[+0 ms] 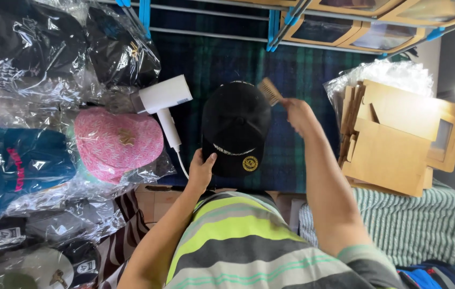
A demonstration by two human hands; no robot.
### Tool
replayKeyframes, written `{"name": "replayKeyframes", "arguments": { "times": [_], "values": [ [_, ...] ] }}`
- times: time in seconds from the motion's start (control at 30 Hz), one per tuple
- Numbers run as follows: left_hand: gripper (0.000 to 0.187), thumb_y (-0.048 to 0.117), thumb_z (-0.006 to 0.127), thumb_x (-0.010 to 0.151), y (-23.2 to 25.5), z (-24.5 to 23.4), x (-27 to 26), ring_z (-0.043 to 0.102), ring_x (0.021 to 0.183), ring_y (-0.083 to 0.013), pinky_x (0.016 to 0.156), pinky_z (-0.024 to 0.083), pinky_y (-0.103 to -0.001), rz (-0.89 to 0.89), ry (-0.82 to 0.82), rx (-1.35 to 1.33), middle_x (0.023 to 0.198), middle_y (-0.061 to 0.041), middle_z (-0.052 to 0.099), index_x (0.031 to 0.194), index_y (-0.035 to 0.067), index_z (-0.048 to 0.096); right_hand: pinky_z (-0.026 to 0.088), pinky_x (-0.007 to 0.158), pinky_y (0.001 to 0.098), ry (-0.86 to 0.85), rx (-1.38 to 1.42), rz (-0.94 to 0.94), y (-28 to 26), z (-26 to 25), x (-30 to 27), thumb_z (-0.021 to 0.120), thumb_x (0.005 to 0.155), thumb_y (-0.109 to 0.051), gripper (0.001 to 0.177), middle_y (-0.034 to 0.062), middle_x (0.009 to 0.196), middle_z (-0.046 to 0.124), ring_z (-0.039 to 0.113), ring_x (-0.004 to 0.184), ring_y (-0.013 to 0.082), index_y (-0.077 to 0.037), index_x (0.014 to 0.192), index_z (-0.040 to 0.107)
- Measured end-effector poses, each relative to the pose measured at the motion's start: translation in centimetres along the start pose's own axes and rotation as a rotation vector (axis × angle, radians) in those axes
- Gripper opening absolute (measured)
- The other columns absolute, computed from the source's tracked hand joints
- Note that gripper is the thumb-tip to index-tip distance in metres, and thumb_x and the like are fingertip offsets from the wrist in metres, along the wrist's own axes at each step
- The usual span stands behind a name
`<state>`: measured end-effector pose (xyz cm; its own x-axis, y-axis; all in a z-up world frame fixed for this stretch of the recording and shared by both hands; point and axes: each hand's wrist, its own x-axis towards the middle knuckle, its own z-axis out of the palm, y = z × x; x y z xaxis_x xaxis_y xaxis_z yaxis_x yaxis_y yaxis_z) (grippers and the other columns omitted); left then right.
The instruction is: Cleaning a black baseball cap using a wooden-handled brush to remove lint or dust.
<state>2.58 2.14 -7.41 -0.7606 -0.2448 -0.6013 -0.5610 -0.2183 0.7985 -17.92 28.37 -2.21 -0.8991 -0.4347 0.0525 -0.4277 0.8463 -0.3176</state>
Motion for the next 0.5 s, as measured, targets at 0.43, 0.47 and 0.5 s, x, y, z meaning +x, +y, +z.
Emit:
{"name": "replayKeyframes", "arguments": {
  "times": [0.43, 0.47, 0.5],
  "values": [
    [0.046, 0.017, 0.065, 0.101, -0.4, 0.5, 0.3, 0.049, 0.135, -0.0371, 0.112, 0.042, -0.052, 0.001, 0.034, -0.07, 0.14, -0.026, 0.055, 0.141, 0.0, 0.048, 0.05, 0.103, 0.0455, 0.193, 0.647, 0.863, -9.9, 1.4, -14.9, 0.044, 0.108, -0.05, 0.04, 0.0064, 0.131, 0.069, 0.065, 0.121, 0.0309, -0.034, 0.142, 0.059],
    [0.044, 0.019, 0.065, 0.102, -0.2, 0.8, 0.1, 0.053, 0.133, -0.0356, 0.108, 0.046, -0.051, -0.011, 0.014, -0.063, 0.138, -0.023, 0.058, 0.14, 0.003, 0.051, 0.047, 0.067, 0.0365, 0.236, 0.829, 0.906, -9.9, 2.5, -15.3, 0.046, 0.108, -0.048, 0.041, 0.0063, 0.094, 0.063, 0.059, 0.08, 0.0246, -0.029, 0.141, 0.061],
    [0.041, 0.022, 0.065, 0.103, 0.1, 0.5, -0.2, 0.056, 0.131, -0.0341, 0.104, 0.05, -0.05, -0.024, 0.003, -0.055, 0.137, -0.02, 0.061, 0.139, 0.006, 0.053, 0.044, 0.03, 0.0276, 0.272, 1.019, 0.941, -10.6, 3.9, -15.5, 0.047, 0.108, -0.046, 0.041, 0.0063, 0.057, 0.057, 0.054, 0.039, 0.0183, -0.024, 0.139, 0.063]
  ]
}}
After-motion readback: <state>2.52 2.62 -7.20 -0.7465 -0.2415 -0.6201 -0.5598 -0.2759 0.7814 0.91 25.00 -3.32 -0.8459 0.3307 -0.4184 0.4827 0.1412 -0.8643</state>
